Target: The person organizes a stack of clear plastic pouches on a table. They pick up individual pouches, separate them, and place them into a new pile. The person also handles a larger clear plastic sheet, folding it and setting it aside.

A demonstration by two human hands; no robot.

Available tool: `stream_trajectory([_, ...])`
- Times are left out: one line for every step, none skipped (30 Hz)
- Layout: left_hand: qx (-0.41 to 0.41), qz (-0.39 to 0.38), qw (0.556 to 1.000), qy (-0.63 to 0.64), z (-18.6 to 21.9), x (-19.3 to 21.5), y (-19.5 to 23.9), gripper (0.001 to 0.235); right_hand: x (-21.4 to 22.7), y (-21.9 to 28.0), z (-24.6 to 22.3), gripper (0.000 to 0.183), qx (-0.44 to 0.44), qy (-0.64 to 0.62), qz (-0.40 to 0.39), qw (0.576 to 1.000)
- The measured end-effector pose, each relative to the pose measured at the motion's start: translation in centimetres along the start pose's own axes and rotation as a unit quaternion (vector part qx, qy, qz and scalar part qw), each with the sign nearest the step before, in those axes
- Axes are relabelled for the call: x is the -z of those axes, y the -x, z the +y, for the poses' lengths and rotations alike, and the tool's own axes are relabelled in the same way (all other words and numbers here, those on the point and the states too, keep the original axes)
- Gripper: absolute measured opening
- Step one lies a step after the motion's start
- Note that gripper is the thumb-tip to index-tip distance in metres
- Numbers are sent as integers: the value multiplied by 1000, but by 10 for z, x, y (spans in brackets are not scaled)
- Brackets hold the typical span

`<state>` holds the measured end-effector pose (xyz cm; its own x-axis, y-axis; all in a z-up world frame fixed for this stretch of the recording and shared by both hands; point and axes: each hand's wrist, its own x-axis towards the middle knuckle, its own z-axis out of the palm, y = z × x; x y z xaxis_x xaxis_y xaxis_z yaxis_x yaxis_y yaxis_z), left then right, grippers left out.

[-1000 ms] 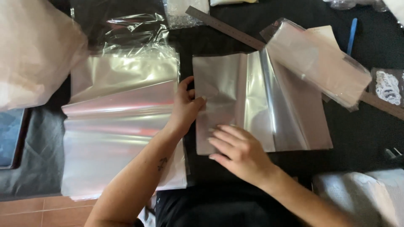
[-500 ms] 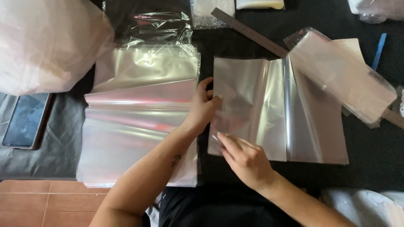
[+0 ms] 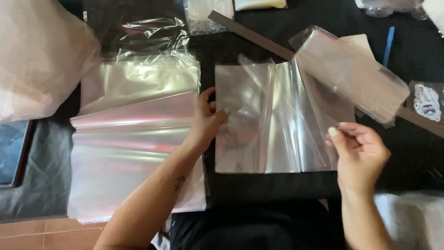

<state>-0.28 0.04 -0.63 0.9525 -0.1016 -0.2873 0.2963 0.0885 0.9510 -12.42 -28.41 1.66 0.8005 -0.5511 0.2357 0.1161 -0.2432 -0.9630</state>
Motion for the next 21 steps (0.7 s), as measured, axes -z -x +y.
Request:
stream_trajectory([1,-4,1000,1,-2,1,-1,72,14,-1,9,17,-1,3,3,1000])
stream_trajectory([-5,-2,1000,-3,-4,1,-1,73,29,-2,17,17,0,43,36,998])
stream_trajectory([-12,2,1000,-6,-5,2,-2,75,43,-4,25,16,2,82,67,994])
stream_trajectory([-12,-1,1000,-5,-5,2,-2,75,56,-5,35,16,2,83,69,994])
stream_trajectory([-6,3,1000,-4,-5,2,-2,74,68,-4,46,15,27,115,86,989])
stream_trajectory([0,8,1000,-3,-5,2,-2,74,80,-4,56,13,51,147,104,982])
stream_trajectory([1,6,1000,-4,-6,2,-2,74,89,-4,66,13,49,147,105,982])
stream_trajectory([-6,6,1000,0,-8,3,-3,73,97,-3,76,14,61,175,104,977])
stream_trajectory([-15,5,1000,5,-9,3,-4,73,105,-4,86,16,74,202,103,971])
stream_trajectory([-15,4,1000,4,-7,2,-3,73,103,1,75,16,74,202,105,971])
stream_trajectory([-11,3,1000,1,-5,2,-2,72,100,4,63,27,149,339,94,924])
stream_trajectory([-7,2,1000,-2,-3,2,0,72,98,7,51,39,219,464,77,855])
stream_trajectory([-7,4,1000,-3,-3,2,-1,72,77,10,32,39,220,462,76,856])
stream_trajectory([-10,0,1000,1,-4,2,-1,71,57,13,12,33,297,450,60,840])
stream_trajectory([-12,-4,1000,4,-4,2,-1,71,36,18,-8,34,371,434,46,820])
stream_trajectory([-12,-2,1000,2,-19,7,-8,71,13,26,-10,34,370,432,45,821])
stream_trajectory([-63,-25,997,26,-34,11,-15,72,-11,35,-13,32,377,357,-75,851])
stream_trajectory([-113,-48,991,50,-48,17,-22,72,-36,44,-16,34,378,273,-194,863])
stream_trajectory([-116,-43,991,49,-50,15,-23,72,-56,53,-20,34,381,269,-196,863])
stream_trajectory([-112,-42,991,58,-51,14,-24,73,-77,61,-24,37,400,251,-261,842])
stream_trajectory([-108,-40,991,68,-52,13,-26,74,-99,71,-29,40,416,232,-325,817])
